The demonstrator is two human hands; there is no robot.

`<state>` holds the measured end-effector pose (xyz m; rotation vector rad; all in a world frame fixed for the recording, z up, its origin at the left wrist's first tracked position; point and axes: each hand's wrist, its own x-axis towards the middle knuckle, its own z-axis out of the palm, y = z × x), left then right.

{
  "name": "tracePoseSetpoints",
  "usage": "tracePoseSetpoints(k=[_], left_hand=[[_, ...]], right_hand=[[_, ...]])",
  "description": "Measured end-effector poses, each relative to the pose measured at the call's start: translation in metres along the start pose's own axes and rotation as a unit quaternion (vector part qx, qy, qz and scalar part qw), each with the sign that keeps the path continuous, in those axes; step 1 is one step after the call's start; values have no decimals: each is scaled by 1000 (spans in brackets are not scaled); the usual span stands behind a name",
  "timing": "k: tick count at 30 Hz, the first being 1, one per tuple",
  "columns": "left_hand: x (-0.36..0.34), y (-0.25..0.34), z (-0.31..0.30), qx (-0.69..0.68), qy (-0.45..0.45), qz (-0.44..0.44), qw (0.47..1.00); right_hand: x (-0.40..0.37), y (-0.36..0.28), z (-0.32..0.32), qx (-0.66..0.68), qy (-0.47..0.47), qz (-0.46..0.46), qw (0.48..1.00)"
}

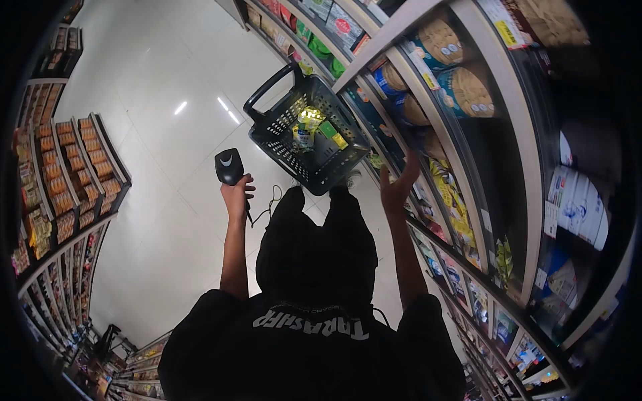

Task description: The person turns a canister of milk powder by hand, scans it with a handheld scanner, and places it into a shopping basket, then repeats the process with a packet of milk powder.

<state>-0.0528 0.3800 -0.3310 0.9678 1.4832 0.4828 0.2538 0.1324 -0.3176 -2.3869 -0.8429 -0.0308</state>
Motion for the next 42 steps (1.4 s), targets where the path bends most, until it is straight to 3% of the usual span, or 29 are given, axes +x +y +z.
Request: tracePoseSetpoints(k=[2, 5, 10, 13, 17, 20, 23, 29, 34, 37, 39, 42], left_hand=[[17, -38, -18, 65, 36, -16, 997], [38, -114, -32, 280, 41, 9, 959], [49, -212, -9, 450, -110, -9, 886], [65, -263, 22, 504, -195, -53, 840], [87, -332, 49, 530, -220, 107, 812], [92, -355, 57, 555, -186, 181, 790], [97, -348, 69, 556, -158, 215, 787], [111, -353, 66, 546, -125, 246, 791], [123, -344, 74, 530, -120, 232, 807], [124, -341, 78, 528, -128, 228, 808], [129, -342, 78, 525, -125, 238, 808], [127, -341, 81, 519, -118, 243, 811]], right_hand=[[-46, 27, 45, -53, -124, 4, 991], [-96, 68, 104, -35, -271, 32, 961], [-89, 93, 217, 47, -334, 7, 941], [-79, 124, 324, 147, -400, 170, 889], [-65, 192, 466, -6, -453, 165, 876], [-59, 223, 556, 69, -395, 304, 864], [-59, 242, 619, -14, -450, 239, 860], [-106, 315, 751, 99, -386, 268, 877], [-123, 320, 797, 111, -258, 287, 916], [-131, 329, 811, 76, -221, 352, 906], [-136, 343, 818, 120, -223, 309, 917], [-131, 350, 812, 153, -279, 352, 880]])
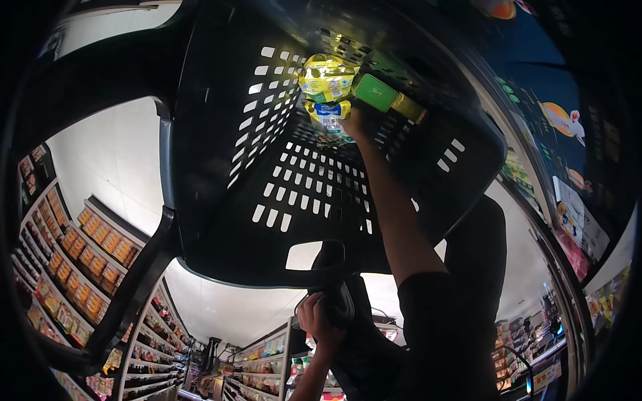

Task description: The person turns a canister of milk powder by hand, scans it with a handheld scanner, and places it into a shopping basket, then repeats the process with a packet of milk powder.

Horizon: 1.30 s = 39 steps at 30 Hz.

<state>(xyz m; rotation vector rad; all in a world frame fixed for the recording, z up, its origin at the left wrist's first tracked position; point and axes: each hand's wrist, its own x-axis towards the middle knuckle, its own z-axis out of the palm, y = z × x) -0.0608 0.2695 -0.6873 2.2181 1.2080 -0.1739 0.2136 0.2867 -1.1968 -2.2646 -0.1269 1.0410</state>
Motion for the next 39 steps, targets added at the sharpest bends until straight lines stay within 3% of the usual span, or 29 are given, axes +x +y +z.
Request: tracePoseSetpoints(k=[1, 4, 7, 9, 11, 13, 15, 18, 19, 20, 21, 23, 26, 29, 32, 35, 37, 38, 39], left_hand=[[-1, 1, 0, 1, -4, -4, 1000], [-4, 4, -1, 7, -8, 0, 1000], [-5, 13, -8, 14, -14, 6, 1000], [-12, 10, -5, 31, -25, 8, 999], [-22, 0, -7, 59, -47, 20, 997], [-36, -2, -18, 69, -77, 22, 994], [-38, 9, -33, 58, -107, 15, 992], [-40, 38, -89, -87, -191, -72, 975], [-38, 47, -104, -196, -167, -93, 962], [-32, 77, -145, -290, -168, -101, 937], [-23, 101, -175, -459, -207, -173, 846], [-11, 155, -251, -602, -198, -151, 758], [3, 200, -314, -676, -226, -49, 700], [1, 237, -342, -765, -296, -40, 570], [-31, 253, -355, -717, -301, -37, 627], [-74, 278, -369, -678, -265, 40, 685], [-107, 293, -379, -690, -247, 48, 679], [-121, 301, -381, -695, -231, 66, 677], [-137, 310, -381, -701, -215, 84, 675]], right_hand=[[-8, -10, -11, -7, -32, 4, 999], [-53, -55, -37, -74, 20, -19, 997], [-115, -89, -75, -40, 97, -121, 987], [-165, -114, -114, -8, 127, -66, 990], [-203, -117, -138, 279, 155, -141, 937], [-275, -171, -215, 279, 91, -5, 956], [-341, -220, -285, 381, 71, -12, 922], [-451, -300, -392, 417, 15, 5, 909], [-481, -320, -420, 414, 16, 3, 910], [-512, -343, -446, 413, 13, -23, 910], [-536, -363, -465, 440, 15, -54, 896], [-576, -387, -486, 474, 41, -122, 871], [-623, -409, -508, 548, -21, -90, 832], [-666, -430, -514, 580, -45, -157, 798], [-711, -432, -514, 617, -54, -154, 770], [-741, -407, -520, 666, -87, -159, 723], [-774, -388, -527, 694, -114, -170, 691], [-788, -383, -526, 670, -73, -185, 715], [-794, -366, -524, 601, -49, -173, 779]])
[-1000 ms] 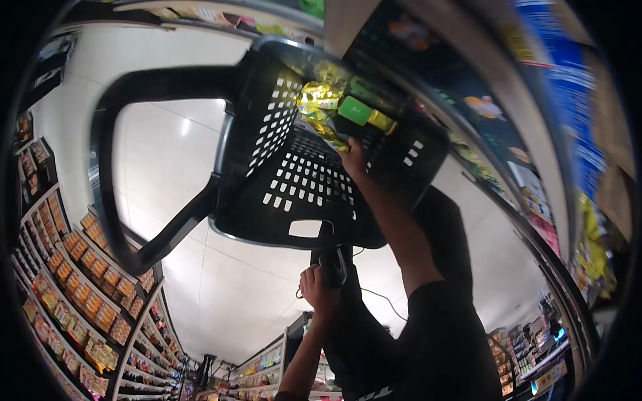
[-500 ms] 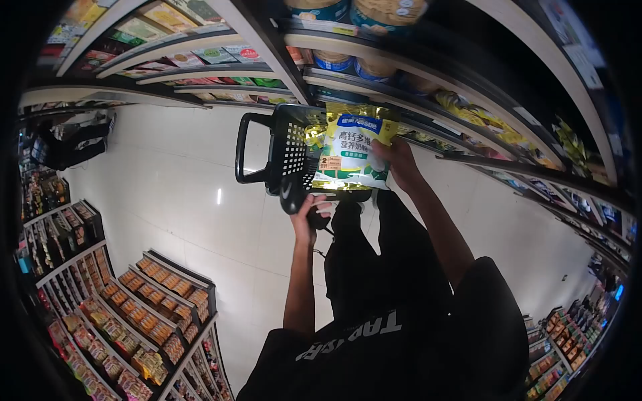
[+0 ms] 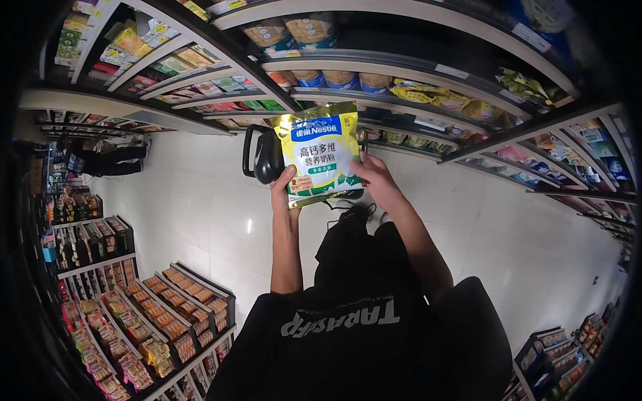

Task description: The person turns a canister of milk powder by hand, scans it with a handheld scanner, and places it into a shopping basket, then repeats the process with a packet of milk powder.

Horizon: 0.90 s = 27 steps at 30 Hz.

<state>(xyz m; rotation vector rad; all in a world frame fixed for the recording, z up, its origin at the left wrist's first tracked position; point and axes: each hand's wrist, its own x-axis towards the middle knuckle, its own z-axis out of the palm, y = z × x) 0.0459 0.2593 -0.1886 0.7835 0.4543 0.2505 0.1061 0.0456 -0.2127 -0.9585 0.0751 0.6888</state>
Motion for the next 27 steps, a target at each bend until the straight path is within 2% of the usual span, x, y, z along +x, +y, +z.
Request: tracePoseSetpoints(k=[2, 3, 7, 10, 13, 19, 23, 26, 27], left_hand=[[-24, -5, 18, 7, -12, 3, 1000], [-33, -8, 21, 11, -15, 1, 1000], [-75, -17, 41, 28, -9, 36, 999], [-91, -20, 46, 56, -9, 52, 997], [-108, -14, 53, 80, -20, 70, 994], [-120, -11, 46, 95, -6, 49, 994], [-126, -12, 52, 66, -12, 62, 996], [-123, -14, 53, 103, -36, 68, 992], [-122, -14, 52, 116, -16, 61, 991]], right_hand=[[-46, -31, 17, -149, -1, 27, 989], [-55, -25, 12, -100, -34, 12, 994], [-94, -15, -10, -160, -21, -37, 986], [-116, -12, -7, -132, -18, -105, 985], [-127, -7, -10, -122, -26, -124, 984], [-143, -2, -16, -136, -50, -150, 978], [-153, 1, -19, -168, -67, -143, 973], [-158, 2, -21, -175, -69, -128, 974], [-159, 5, -23, -170, -64, -119, 976]])
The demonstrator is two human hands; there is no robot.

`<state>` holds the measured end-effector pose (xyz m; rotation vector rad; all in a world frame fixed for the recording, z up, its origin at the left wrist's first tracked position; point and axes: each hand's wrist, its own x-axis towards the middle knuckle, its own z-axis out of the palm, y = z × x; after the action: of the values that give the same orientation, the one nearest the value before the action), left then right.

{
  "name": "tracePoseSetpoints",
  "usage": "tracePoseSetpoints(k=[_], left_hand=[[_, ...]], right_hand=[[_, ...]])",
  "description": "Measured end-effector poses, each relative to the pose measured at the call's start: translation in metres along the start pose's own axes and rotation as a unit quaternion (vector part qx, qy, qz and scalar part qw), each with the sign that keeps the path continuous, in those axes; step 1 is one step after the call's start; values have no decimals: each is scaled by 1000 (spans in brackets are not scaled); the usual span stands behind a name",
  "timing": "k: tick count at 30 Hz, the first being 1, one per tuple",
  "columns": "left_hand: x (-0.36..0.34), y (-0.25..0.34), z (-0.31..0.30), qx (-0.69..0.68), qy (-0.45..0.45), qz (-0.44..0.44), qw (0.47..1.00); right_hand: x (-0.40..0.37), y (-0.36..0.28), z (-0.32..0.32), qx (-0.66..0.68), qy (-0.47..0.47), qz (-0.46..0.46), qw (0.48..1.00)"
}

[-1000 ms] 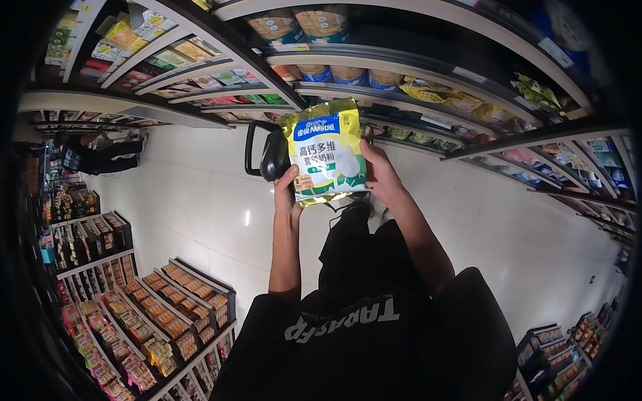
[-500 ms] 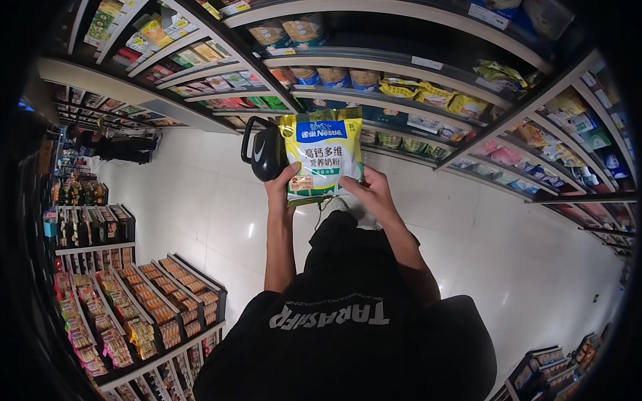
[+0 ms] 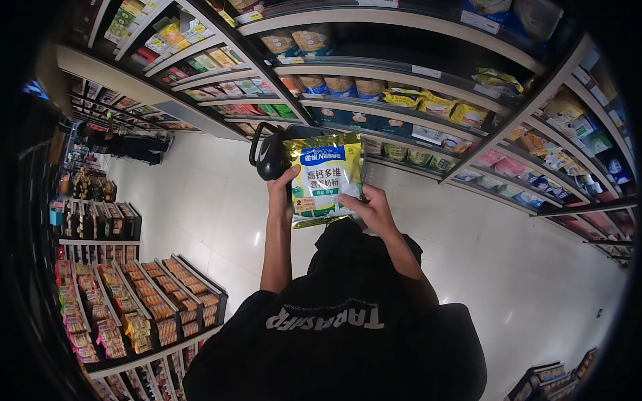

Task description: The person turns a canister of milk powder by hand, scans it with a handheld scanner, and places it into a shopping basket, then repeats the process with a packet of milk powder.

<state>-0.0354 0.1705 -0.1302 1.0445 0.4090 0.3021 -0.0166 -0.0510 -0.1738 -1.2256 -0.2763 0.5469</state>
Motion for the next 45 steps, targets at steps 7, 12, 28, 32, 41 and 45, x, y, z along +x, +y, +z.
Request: tracePoseSetpoints(k=[7, 12, 28, 32, 41, 45], left_hand=[[-3, -13, 18, -51, -31, -49, 997], [-7, -31, 30, -12, -46, -35, 998], [-15, -30, 31, -32, -6, -8, 999], [-23, -29, 35, -30, 18, 13, 999], [-36, -44, 24, -13, -65, -74, 995], [-39, -44, 24, -2, -98, -86, 991]], right_hand=[[-17, 0, -14, 65, 18, 40, 997], [-25, 0, -19, 35, 33, 49, 998], [-31, 5, -13, 19, 73, -18, 997], [-33, 7, -12, 10, 85, -34, 996], [-30, 1, -19, -4, 162, -100, 982], [-31, -7, -17, -12, 184, -81, 979]])
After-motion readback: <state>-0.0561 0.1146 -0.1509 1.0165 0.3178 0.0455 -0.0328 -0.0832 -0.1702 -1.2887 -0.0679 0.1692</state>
